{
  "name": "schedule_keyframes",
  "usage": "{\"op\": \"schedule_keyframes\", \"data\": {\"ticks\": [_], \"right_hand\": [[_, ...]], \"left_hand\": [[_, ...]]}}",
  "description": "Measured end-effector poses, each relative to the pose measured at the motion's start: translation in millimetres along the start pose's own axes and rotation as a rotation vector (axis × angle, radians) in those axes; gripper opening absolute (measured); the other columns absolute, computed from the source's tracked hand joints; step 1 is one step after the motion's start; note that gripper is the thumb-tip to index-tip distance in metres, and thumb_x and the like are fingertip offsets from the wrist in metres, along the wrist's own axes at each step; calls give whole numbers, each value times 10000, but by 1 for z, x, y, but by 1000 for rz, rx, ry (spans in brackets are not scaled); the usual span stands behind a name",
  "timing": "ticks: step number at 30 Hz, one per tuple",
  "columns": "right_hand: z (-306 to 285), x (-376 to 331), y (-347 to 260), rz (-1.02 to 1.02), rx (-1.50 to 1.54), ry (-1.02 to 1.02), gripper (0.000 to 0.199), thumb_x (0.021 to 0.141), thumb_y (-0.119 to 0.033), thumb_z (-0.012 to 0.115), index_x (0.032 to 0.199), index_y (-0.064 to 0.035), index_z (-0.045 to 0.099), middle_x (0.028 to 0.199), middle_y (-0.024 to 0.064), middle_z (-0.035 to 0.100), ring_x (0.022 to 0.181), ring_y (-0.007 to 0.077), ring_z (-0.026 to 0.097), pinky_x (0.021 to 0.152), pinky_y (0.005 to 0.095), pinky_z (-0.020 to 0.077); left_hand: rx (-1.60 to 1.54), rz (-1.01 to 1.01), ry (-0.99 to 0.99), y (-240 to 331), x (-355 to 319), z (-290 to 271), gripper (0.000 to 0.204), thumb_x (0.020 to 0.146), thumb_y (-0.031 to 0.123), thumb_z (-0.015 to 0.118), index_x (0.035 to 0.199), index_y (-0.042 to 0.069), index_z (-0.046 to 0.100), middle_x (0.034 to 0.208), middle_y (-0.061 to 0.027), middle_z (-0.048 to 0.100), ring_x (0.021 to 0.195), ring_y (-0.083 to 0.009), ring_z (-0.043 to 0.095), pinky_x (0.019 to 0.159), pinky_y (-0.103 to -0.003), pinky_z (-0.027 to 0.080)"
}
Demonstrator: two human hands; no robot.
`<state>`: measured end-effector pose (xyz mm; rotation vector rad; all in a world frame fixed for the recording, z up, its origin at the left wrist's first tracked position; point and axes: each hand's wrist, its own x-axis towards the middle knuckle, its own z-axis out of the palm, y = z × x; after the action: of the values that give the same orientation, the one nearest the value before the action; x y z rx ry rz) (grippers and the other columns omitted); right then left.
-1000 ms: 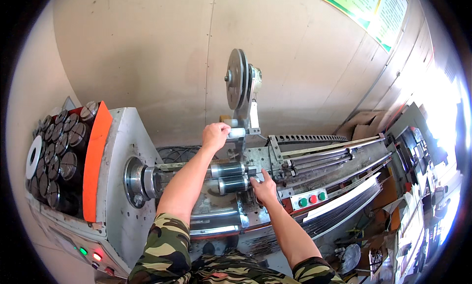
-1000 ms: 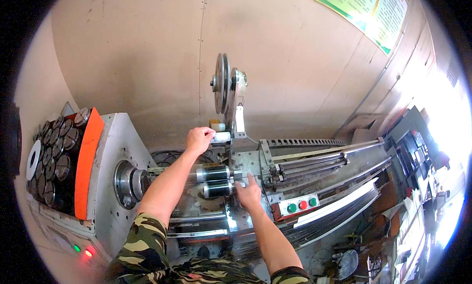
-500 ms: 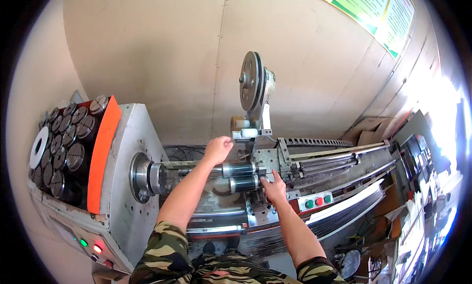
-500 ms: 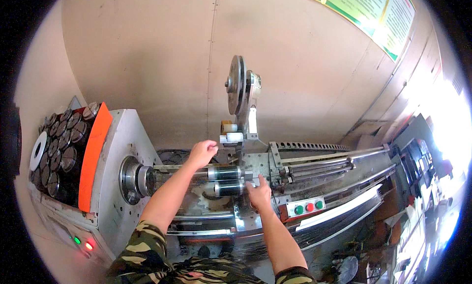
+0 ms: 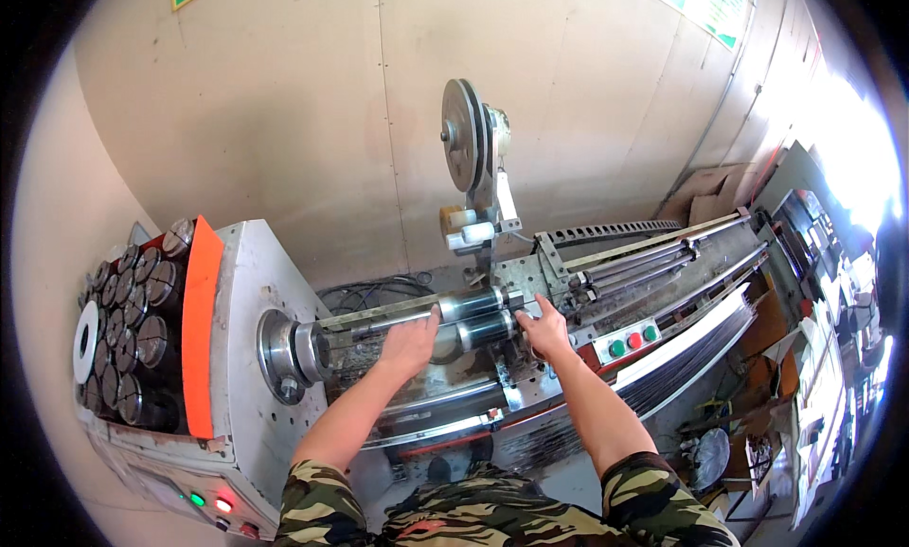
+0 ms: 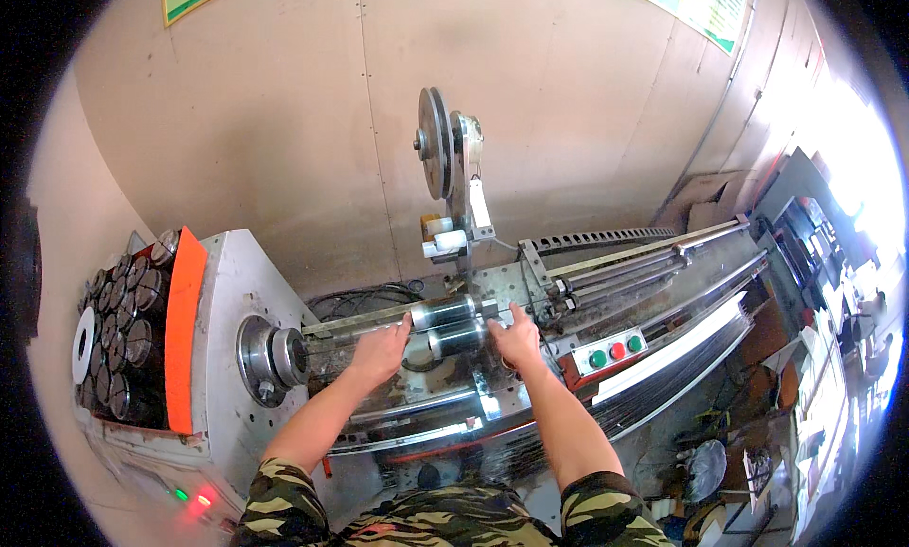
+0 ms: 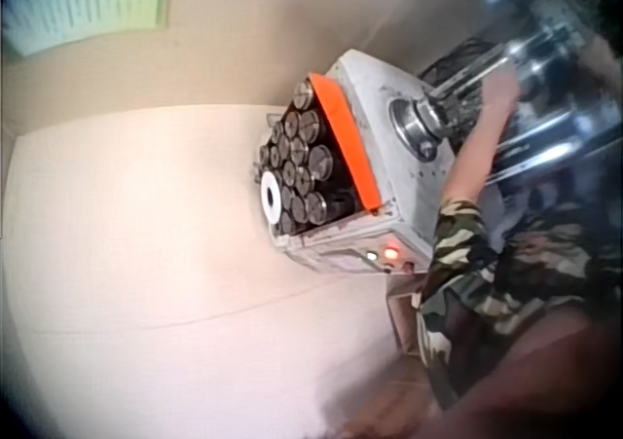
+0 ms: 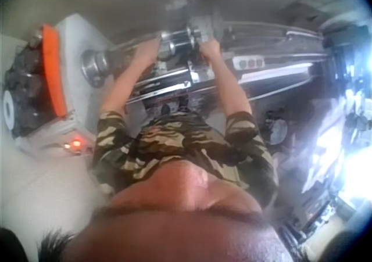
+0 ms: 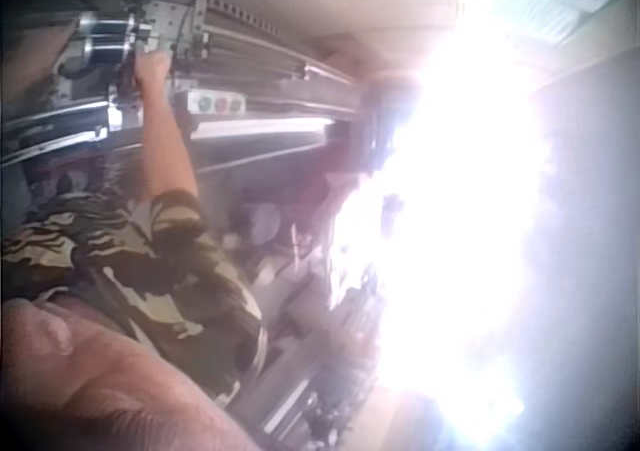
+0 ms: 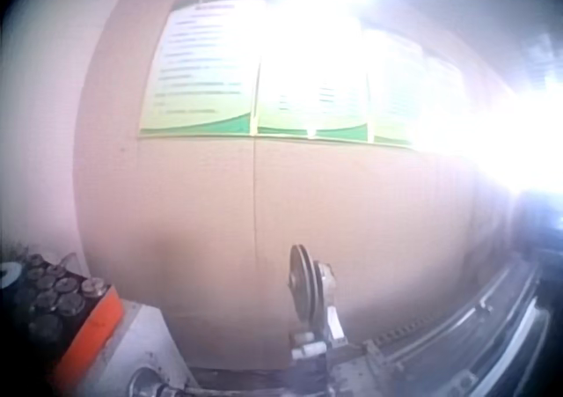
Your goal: The person operates a metal cutting machine in a workshop. They repeatedly feed long metal rods into the machine, adjust the cutting mechanism, and remove the cut pieces. The person also briefly handles a roll of tape and a metal ruler on a nearby table.
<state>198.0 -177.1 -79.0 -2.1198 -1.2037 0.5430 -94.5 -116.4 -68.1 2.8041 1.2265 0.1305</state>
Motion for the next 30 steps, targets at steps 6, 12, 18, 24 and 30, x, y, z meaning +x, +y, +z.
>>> {"op": "schedule_keyframes", "data": {"ticks": [6, 12, 18, 24, 30], "right_hand": [[-2, 5, -5, 6, 19, -32, 776, 805, -421, 720, 1389, 38, 494, 1213, 289, 633, 1160, 406, 604, 1012, 434, 454], [3, 11, 2, -44, -78, 46, 787, 794, -423, 742, 1406, 5, 494, 1050, 260, 703, 1030, 360, 679, 934, 413, 506], [-5, 11, -15, 42, 15, -42, 796, 800, -438, 711, 1414, 14, 481, 1359, 281, 552, 1277, 396, 529, 1086, 424, 406], [0, 22, -13, 18, 1, -18, 804, 800, -454, 719, 1413, 10, 481, 1376, 262, 546, 1268, 392, 536, 1079, 424, 414], [4, 28, -11, -15, -26, 17, 769, 828, -422, 715, 1417, 10, 472, 1386, 254, 538, 1272, 389, 529, 1071, 419, 418]], "left_hand": [[54, 68, 55, -10, 6, 12, 530, 918, 112, 456, 1427, -33, 418, 949, -173, 678, 833, -314, 689, 712, -443, 550], [13, 77, 55, -10, 11, 12, 529, 914, 115, 463, 1416, -47, 424, 942, -177, 688, 799, -315, 702, 704, -442, 558], [39, 75, 78, -17, 19, 20, 542, 902, 116, 472, 1420, -36, 428, 945, -176, 696, 780, -318, 702, 665, -446, 559], [45, 51, 74, -22, 30, 25, 549, 889, 107, 477, 1420, -28, 437, 934, -174, 692, 791, -318, 699, 699, -459, 556], [82, 62, 120, -24, 36, 30, 548, 880, 104, 487, 1412, -20, 451, 916, -167, 688, 780, -320, 697, 692, -455, 556]]}}
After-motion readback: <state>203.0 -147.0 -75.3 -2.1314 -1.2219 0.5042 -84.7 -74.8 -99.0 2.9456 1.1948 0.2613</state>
